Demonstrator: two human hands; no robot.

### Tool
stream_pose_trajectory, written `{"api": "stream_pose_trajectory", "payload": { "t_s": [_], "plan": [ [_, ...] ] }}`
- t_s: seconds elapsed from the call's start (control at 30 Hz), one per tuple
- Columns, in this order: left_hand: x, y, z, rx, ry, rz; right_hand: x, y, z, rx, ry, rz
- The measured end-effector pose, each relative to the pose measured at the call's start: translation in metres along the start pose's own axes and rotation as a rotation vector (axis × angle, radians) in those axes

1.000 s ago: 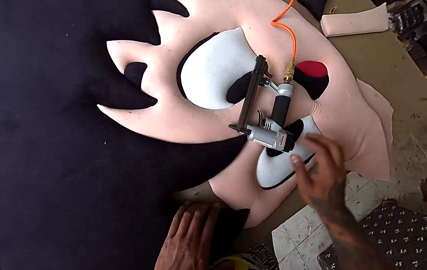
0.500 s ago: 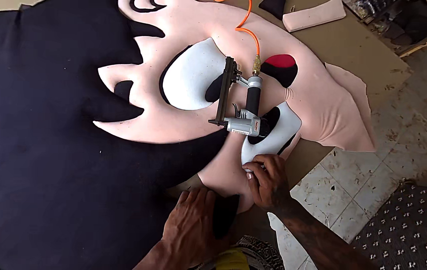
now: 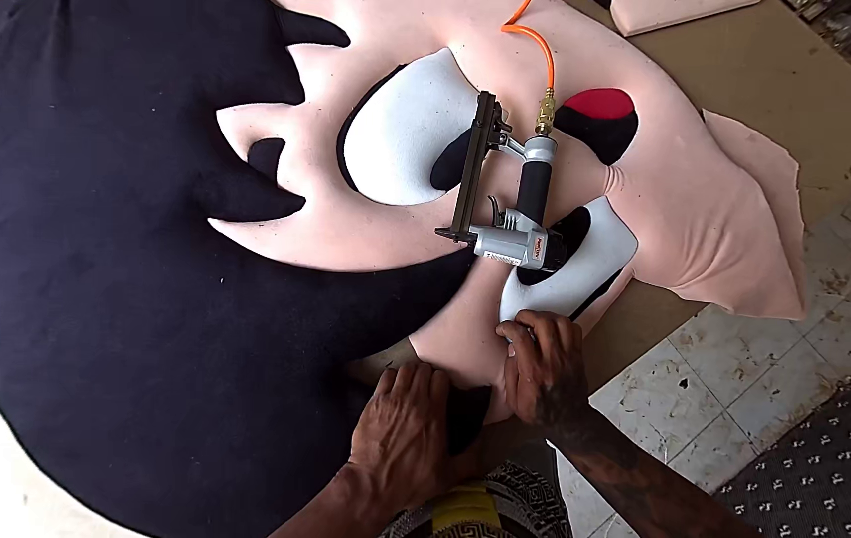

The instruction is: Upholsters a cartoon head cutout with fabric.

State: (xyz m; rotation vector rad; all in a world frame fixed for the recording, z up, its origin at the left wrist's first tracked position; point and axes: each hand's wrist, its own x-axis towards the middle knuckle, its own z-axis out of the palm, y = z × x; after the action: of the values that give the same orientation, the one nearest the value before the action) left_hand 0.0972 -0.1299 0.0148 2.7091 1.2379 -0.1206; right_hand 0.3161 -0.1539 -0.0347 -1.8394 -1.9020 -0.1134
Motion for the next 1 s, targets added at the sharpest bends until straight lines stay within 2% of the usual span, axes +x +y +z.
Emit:
{"api": "stream_pose_trajectory", "payload": {
  "t_s": [0.17, 0.27, 0.4, 0.5, 0.73, 1.0],
  "plan": [
    [-0.006, -0.002, 0.01, -0.073, 0.156, -0.028, 0.001, 0.001, -0.001, 0.021, 0.01, -0.01],
    [-0.007, 0.001, 0.008, -0.094, 0.17, -0.04, 0.002, 0.003, -0.004, 0.098, 0.026, 0.003],
    [-0.005, 0.007, 0.004, -0.113, 0.161, -0.046, -0.004, 0.0, -0.025, 0.277, -0.089, 0.061],
    [-0.004, 0.007, 0.0, -0.141, 0.116, -0.057, -0.008, 0.002, -0.03, 0.262, -0.128, 0.058],
    [0.002, 0.008, -0.011, -0.222, -0.042, -0.092, 0.022, -0.007, -0.042, 0.097, -0.307, 0.084],
    [0.005, 0.007, -0.017, -0.307, -0.112, -0.088, 0.028, -0.004, -0.042, 0.038, -0.33, 0.0]
  ]
}}
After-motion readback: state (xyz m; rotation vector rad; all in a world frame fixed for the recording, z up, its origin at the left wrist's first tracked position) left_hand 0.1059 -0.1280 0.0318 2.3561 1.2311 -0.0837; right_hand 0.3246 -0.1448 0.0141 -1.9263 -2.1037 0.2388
